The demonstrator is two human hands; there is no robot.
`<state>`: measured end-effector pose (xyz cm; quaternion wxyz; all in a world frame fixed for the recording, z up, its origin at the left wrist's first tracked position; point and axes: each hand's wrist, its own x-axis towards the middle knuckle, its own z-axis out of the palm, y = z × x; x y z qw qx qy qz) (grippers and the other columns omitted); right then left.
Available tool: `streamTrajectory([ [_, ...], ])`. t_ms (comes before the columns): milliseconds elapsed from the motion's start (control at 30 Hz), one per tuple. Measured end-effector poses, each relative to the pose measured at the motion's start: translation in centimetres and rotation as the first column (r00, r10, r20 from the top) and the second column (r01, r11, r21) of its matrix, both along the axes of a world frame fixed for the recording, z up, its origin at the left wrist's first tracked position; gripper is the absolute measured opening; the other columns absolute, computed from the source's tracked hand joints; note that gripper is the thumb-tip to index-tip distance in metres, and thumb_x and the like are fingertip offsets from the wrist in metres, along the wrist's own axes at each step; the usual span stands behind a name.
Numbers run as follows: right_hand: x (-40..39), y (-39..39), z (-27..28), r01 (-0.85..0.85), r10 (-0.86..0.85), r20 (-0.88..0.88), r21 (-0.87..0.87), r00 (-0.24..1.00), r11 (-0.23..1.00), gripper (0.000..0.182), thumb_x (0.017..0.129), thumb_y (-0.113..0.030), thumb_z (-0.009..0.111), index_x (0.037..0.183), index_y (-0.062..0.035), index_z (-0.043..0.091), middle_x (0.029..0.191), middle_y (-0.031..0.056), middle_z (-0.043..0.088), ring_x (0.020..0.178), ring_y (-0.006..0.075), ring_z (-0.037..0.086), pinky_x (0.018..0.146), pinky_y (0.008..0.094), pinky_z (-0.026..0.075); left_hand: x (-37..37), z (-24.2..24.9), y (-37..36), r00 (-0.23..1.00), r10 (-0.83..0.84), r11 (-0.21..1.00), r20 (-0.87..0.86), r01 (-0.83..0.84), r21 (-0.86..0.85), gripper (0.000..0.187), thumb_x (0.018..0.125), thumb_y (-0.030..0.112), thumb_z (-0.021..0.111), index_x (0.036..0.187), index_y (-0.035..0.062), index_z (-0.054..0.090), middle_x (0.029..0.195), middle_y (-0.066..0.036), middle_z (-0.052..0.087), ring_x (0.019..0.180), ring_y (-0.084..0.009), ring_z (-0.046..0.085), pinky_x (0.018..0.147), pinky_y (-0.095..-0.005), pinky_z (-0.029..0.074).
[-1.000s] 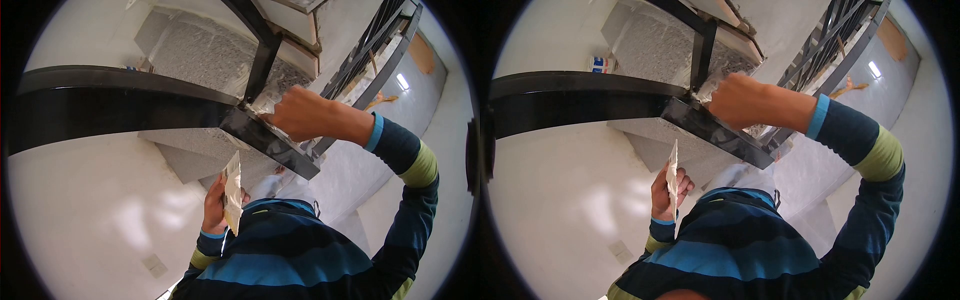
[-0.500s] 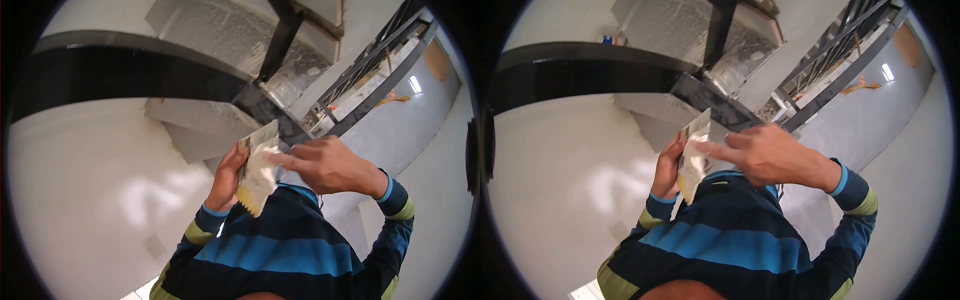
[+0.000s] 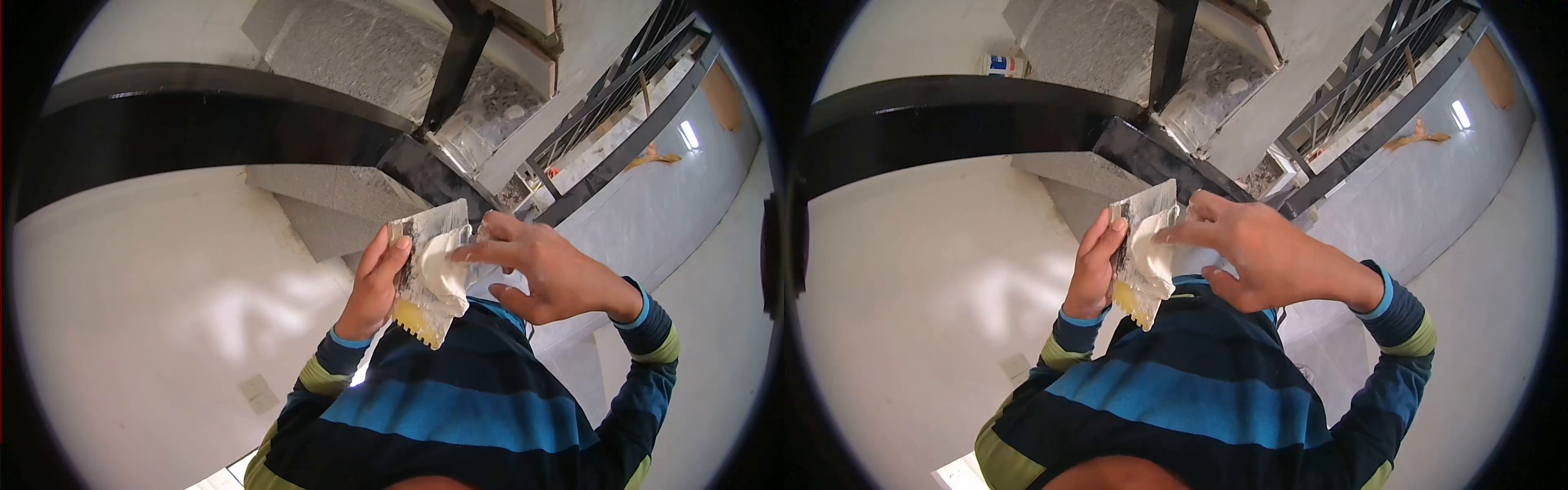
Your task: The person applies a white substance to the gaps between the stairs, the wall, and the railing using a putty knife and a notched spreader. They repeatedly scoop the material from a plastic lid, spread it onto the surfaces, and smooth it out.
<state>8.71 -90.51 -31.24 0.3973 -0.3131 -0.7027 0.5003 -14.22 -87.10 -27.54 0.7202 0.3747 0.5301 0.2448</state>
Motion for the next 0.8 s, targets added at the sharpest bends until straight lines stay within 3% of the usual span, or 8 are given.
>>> streamTrajectory([
  [167, 0.5, 0.9, -1.0, -0.101, 0.070, -0.257, -0.110, 0.964, 0.989, 0.038, 0.065, 0.003, 0.053, 0.103, -0.0002, 0.055, 0.093, 0.0156, 0.043, 0.090, 0.0327, 0.048, 0.076, 0.0355, 0.043, -1.3, -1.5, -0.3, 0.984, 0.166, 0.986, -0.058, -0.165, 0.028, 0.032, 0.095, 0.015, 0.036, 0.122, -0.0011, 0.042, 0.108, -0.011, 0.057, 0.092, -0.0176, 0.059, 0.079, -0.0295, 0.049],
  [233, 0.6, 1.8, -1.5, 0.212, -0.204, -0.190, 0.020, 0.960, 0.977, 0.039, 0.064, 0.003, 0.050, 0.103, -0.0013, 0.055, 0.093, 0.0153, 0.043, 0.093, 0.0335, 0.045, 0.080, 0.0373, 0.038, -3.4, -1.9, -0.2, 0.975, 0.200, 0.980, -0.094, -0.197, 0.036, 0.032, 0.094, 0.017, 0.035, 0.120, -0.0004, 0.043, 0.100, -0.010, 0.059, 0.081, -0.0201, 0.062, 0.072, -0.0337, 0.052],
  [267, 1.0, 1.9, -1.4, 0.365, -0.369, 0.091, 0.066, 0.925, 0.929, 0.042, 0.062, 0.003, 0.050, 0.103, -0.0021, 0.057, 0.093, 0.0158, 0.045, 0.094, 0.0331, 0.043, 0.083, 0.0393, 0.034, -3.7, -2.1, -0.5, 0.977, 0.188, 0.982, -0.096, -0.185, 0.044, 0.032, 0.094, 0.017, 0.035, 0.120, -0.0004, 0.043, 0.100, -0.010, 0.059, 0.081, -0.0201, 0.062, 0.072, -0.0337, 0.052],
  [300, 0.8, 2.5, -1.8, 0.373, -0.377, 0.086, 0.067, 0.922, 0.926, 0.042, 0.062, 0.003, 0.050, 0.103, -0.0021, 0.057, 0.093, 0.0158, 0.045, 0.094, 0.0331, 0.043, 0.083, 0.0393, 0.034, -4.2, -2.3, -0.7, 0.967, 0.219, 0.976, -0.130, -0.213, 0.053, 0.033, 0.094, 0.018, 0.034, 0.120, -0.0001, 0.043, 0.097, -0.010, 0.059, 0.076, -0.0207, 0.061, 0.068, -0.0349, 0.052],
  [367, 0.2, 4.2, -3.5, 0.517, -0.597, 0.183, 0.345, 0.781, 0.783, 0.049, 0.061, 0.002, 0.049, 0.110, -0.0044, 0.056, 0.092, 0.0155, 0.043, 0.090, 0.0296, 0.040, 0.079, 0.0402, 0.031, -4.9, -2.9, -0.9, 0.957, 0.242, 0.970, -0.162, -0.234, 0.068, 0.033, 0.094, 0.020, 0.034, 0.119, 0.0001, 0.043, 0.093, -0.010, 0.059, 0.071, -0.0212, 0.061, 0.065, -0.0361, 0.052],
  [533, -1.2, 6.3, -4.1, 0.446, -0.550, 0.266, 0.363, 0.792, 0.818, 0.051, 0.060, -0.001, 0.052, 0.111, -0.0003, 0.058, 0.093, 0.0151, 0.044, 0.093, 0.0287, 0.039, 0.084, 0.0423, 0.027, -4.9, -2.8, -1.2, 0.952, 0.250, 0.968, -0.177, -0.243, 0.063, 0.034, 0.094, 0.019, 0.032, 0.119, 0.0001, 0.042, 0.089, -0.009, 0.059, 0.069, -0.0199, 0.060, 0.063, -0.0341, 0.051],
  [600, -1.7, 6.9, -4.3, 0.412, -0.560, 0.349, 0.416, 0.751, 0.811, 0.042, 0.065, -0.008, 0.053, 0.106, 0.0019, 0.061, 0.094, 0.0149, 0.048, 0.093, 0.0277, 0.043, 0.084, 0.0441, 0.028, -5.0, -2.9, -1.3, 0.954, 0.241, 0.970, -0.179, -0.234, 0.060, 0.033, 0.093, 0.019, 0.032, 0.119, 0.0000, 0.042, 0.089, -0.009, 0.059, 0.069, -0.0202, 0.060, 0.063, -0.0344, 0.051],
  [800, -2.5, 7.8, -5.1, 0.397, -0.613, 0.372, 0.511, 0.697, 0.762, 0.042, 0.067, -0.011, 0.052, 0.106, 0.0014, 0.062, 0.098, 0.0148, 0.049, 0.095, 0.0263, 0.043, 0.084, 0.0432, 0.027, -5.6, -3.3, -1.5, 0.950, 0.280, 0.960, -0.142, -0.275, 0.051, 0.034, 0.093, 0.018, 0.031, 0.118, -0.0013, 0.042, 0.090, -0.010, 0.059, 0.069, -0.0229, 0.061, 0.065, -0.0358, 0.052],
])
